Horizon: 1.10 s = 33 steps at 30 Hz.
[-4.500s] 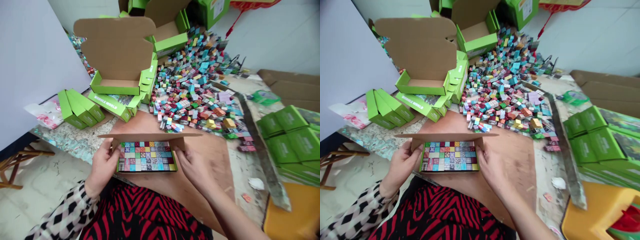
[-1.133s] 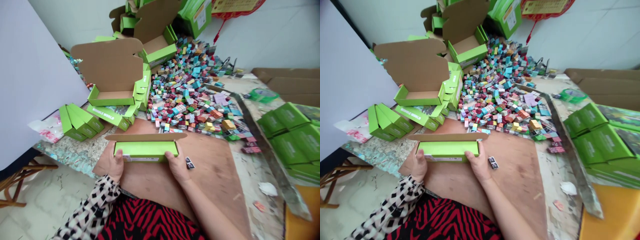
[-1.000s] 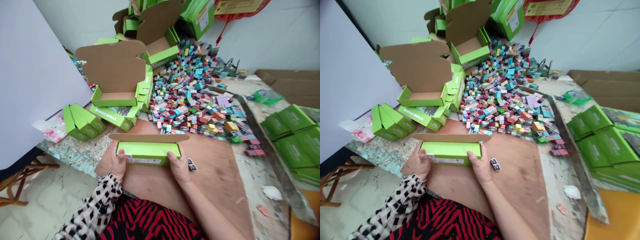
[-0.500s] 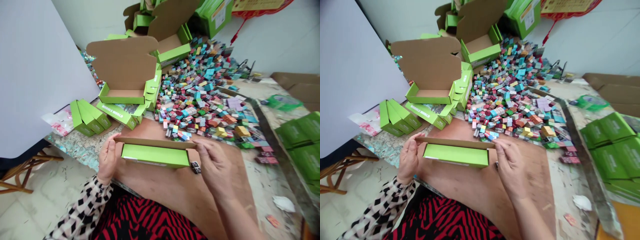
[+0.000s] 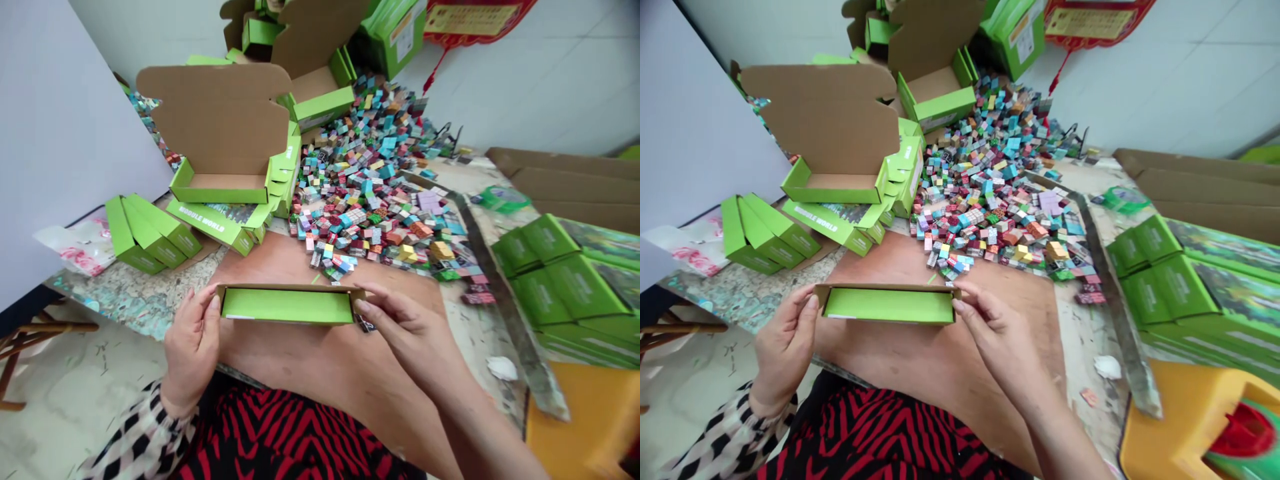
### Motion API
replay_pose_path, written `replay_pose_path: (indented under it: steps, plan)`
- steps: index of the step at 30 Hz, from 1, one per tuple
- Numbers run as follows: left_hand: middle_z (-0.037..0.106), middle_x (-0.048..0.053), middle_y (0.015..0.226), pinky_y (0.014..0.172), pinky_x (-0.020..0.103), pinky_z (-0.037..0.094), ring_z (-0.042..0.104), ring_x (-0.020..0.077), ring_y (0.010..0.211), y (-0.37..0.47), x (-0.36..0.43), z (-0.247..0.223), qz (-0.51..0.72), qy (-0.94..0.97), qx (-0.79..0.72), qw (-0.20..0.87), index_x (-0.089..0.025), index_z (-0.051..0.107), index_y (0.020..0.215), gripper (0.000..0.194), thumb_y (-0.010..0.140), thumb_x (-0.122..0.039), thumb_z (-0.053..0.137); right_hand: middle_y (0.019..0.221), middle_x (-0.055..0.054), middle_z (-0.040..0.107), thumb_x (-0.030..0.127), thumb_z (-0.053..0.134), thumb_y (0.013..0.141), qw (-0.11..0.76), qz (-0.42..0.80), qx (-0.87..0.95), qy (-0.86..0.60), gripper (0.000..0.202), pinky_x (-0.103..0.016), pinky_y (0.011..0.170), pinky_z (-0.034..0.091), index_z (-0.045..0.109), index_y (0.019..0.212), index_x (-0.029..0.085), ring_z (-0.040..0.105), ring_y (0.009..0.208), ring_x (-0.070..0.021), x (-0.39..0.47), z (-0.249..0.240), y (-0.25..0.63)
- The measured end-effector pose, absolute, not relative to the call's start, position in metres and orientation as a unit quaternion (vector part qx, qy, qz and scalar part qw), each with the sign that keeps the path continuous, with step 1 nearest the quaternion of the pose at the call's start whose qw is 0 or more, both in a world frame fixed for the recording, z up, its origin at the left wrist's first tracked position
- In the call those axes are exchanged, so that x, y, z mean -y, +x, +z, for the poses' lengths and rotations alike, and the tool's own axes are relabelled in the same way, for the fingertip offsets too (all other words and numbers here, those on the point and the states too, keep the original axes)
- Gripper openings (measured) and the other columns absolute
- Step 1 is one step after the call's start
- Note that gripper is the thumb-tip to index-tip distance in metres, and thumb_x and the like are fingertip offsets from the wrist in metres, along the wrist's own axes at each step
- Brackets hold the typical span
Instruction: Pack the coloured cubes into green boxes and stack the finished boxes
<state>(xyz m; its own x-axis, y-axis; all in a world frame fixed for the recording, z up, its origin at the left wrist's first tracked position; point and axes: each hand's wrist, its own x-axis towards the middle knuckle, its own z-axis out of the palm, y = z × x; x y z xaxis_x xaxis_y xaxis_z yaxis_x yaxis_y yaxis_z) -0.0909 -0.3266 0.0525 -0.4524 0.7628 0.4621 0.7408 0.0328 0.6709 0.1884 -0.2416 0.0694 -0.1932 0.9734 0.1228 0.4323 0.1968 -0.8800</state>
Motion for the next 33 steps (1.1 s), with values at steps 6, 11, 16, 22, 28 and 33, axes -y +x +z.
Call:
replay_pose_path:
  steps: [6,11,16,22,28,33]
  plan:
    - [0.068,0.002,0.109,0.104,0.04,0.041,0.06,0.0212,0.11,-0.088,0.331,0.042,0.512,0.482,-0.708,0.06,-0.024,0.065,0.109,0.025,0.088,-0.033,0.055,0.092,-0.003,0.073,0.037,0.058,0.084,0.361,0.273,0.725,-0.519,0.023,-0.036,0.071,0.057,0.07,0.1,0.025,0.068,0.079,-0.0219,0.248,0.067,0.188]
    - [0.07,0.001,0.107,0.095,0.037,0.05,0.065,0.0189,0.099,-0.086,0.333,0.044,0.535,0.455,-0.704,0.1,-0.025,0.067,0.109,0.025,0.086,-0.034,0.059,0.097,-0.002,0.071,0.032,0.057,0.086,0.388,0.226,0.759,-0.471,0.019,-0.039,0.076,0.057,0.067,0.102,0.027,0.068,0.086,-0.0229,0.248,0.061,0.19]
    - [0.07,0.002,0.108,0.106,0.046,0.04,0.06,0.0239,0.11,-0.085,0.334,0.049,0.547,0.424,-0.714,0.107,-0.026,0.07,0.105,0.025,0.083,-0.035,0.063,0.106,-0.002,0.07,0.032,0.058,0.087,0.411,0.261,0.744,-0.458,0.02,-0.044,0.083,0.056,0.066,0.104,0.028,0.066,0.095,-0.0244,0.245,0.044,0.191]
    - [0.069,0.003,0.111,0.105,0.048,0.041,0.06,0.0249,0.111,-0.078,0.334,0.052,0.53,0.428,-0.726,0.09,-0.025,0.068,0.108,0.025,0.086,-0.034,0.058,0.106,-0.002,0.07,0.033,0.06,0.085,0.427,0.267,0.718,-0.481,0.022,-0.045,0.081,0.058,0.067,0.106,0.028,0.067,0.093,-0.0252,0.249,0.034,0.191]
    - [0.067,0.003,0.115,0.11,0.047,0.035,0.053,0.0235,0.121,-0.084,0.341,0.036,0.533,0.481,-0.691,0.086,-0.024,0.064,0.111,0.025,0.088,-0.027,0.057,0.116,-0.004,0.066,0.022,0.056,0.088,0.429,0.235,0.761,-0.427,0.024,-0.042,0.087,0.055,0.062,0.11,0.029,0.063,0.104,-0.0237,0.251,0.035,0.191]
    - [0.049,0.009,0.138,0.109,0.046,0.036,0.045,0.0242,0.128,-0.102,0.345,0.027,0.539,0.572,-0.6,0.15,-0.024,0.053,0.121,0.034,0.088,-0.02,0.056,0.129,-0.01,0.056,0.026,0.06,0.086,0.402,0.188,0.821,-0.358,0.043,-0.043,0.092,0.052,0.046,0.127,0.027,0.056,0.116,-0.0256,0.249,0.035,0.195]
